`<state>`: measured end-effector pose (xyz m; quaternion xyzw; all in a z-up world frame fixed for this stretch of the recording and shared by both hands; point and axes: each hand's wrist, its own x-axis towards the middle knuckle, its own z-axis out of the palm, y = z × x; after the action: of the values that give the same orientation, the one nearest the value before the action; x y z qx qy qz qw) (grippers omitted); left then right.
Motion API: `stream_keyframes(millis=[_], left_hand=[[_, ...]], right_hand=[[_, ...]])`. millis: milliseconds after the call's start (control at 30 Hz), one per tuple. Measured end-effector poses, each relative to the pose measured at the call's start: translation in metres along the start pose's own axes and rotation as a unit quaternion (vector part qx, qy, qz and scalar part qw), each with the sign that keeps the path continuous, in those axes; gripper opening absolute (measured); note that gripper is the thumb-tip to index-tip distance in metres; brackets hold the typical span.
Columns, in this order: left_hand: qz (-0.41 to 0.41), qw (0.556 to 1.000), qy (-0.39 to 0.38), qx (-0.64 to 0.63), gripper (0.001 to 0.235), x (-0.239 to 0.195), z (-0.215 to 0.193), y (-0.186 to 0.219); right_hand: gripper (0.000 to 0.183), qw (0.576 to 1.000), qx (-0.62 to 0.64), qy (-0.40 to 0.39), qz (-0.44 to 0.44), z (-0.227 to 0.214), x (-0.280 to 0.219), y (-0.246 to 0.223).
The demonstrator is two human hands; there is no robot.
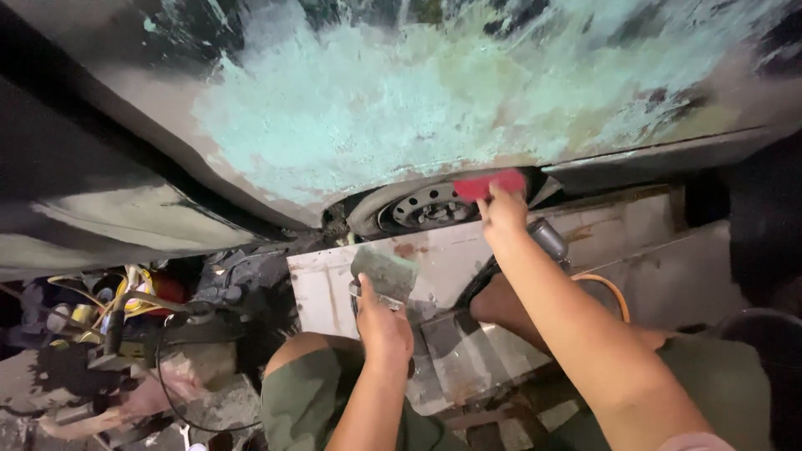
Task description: The person sands the lower side panel of a car near the wheel well using a red sanding block. They repeatedly scrape a putty knife against the sanding block to clean it before continuing to sand the car's surface.
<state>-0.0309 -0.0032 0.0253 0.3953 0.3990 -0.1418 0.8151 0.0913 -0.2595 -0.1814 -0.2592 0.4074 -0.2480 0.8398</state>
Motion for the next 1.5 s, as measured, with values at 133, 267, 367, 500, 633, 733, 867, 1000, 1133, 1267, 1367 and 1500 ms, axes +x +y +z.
stream_keyframes(millis=[133, 267, 367, 500, 633, 733, 867, 1000, 1133, 1267, 1367, 1500], left_hand=[[0.003, 1.0, -0.004, 0.003, 0.093, 0.012, 0.001, 0.0], [0.004, 1.0, 0.015, -0.007, 0.094, 0.035, -0.006, -0.01], [-0.01, 0.998, -0.038, 0.054, 0.1, 0.026, -0.004, -0.006], [-0.048, 0.982, -0.019, 0.179, 0.097, 0.027, -0.004, -0.003], [-0.047, 0.922, -0.099, 0.372, 0.1, 0.029, -0.02, -0.021], [0.055, 0.872, -0.251, 0.417, 0.064, 0.038, -0.035, -0.039], [0.104, 0.785, -0.331, 0.512, 0.056, 0.031, -0.035, -0.037], [0.135, 0.774, -0.38, 0.489, 0.049, 0.034, -0.041, -0.044], [0.154, 0.802, -0.36, 0.451, 0.047, 0.036, -0.049, -0.048], [0.189, 0.868, -0.291, 0.355, 0.035, 0.046, -0.046, -0.046], [0.11, 0.924, -0.175, 0.321, 0.064, 0.02, -0.026, -0.019], [0.101, 0.925, -0.158, 0.33, 0.081, 0.03, -0.035, -0.028]], right_hand=[[0.048, 0.993, 0.082, -0.09, -0.003, 0.048, -0.031, -0.048], [0.016, 0.983, 0.015, -0.156, -0.1, 0.027, -0.076, -0.086], [0.025, 0.968, -0.108, -0.208, -0.096, -0.022, -0.111, -0.099], [0.022, 0.955, -0.199, -0.211, -0.067, -0.105, -0.136, -0.11], [0.059, 0.904, -0.377, -0.198, -0.021, -0.145, -0.169, -0.127], [0.061, 0.852, -0.478, -0.211, -0.039, -0.127, -0.203, -0.143], [0.054, 0.725, -0.621, -0.255, -0.153, -0.113, -0.22, -0.152], [0.039, 0.522, -0.593, -0.385, -0.478, -0.111, -0.21, -0.143], [0.046, 0.487, -0.632, -0.389, -0.461, -0.135, -0.196, -0.13], [0.051, 0.476, -0.607, -0.42, -0.478, -0.154, -0.205, -0.105], [0.05, 0.53, -0.635, -0.434, -0.357, -0.168, -0.212, -0.094], [0.056, 0.715, -0.634, -0.254, -0.145, -0.158, -0.233, -0.104]])
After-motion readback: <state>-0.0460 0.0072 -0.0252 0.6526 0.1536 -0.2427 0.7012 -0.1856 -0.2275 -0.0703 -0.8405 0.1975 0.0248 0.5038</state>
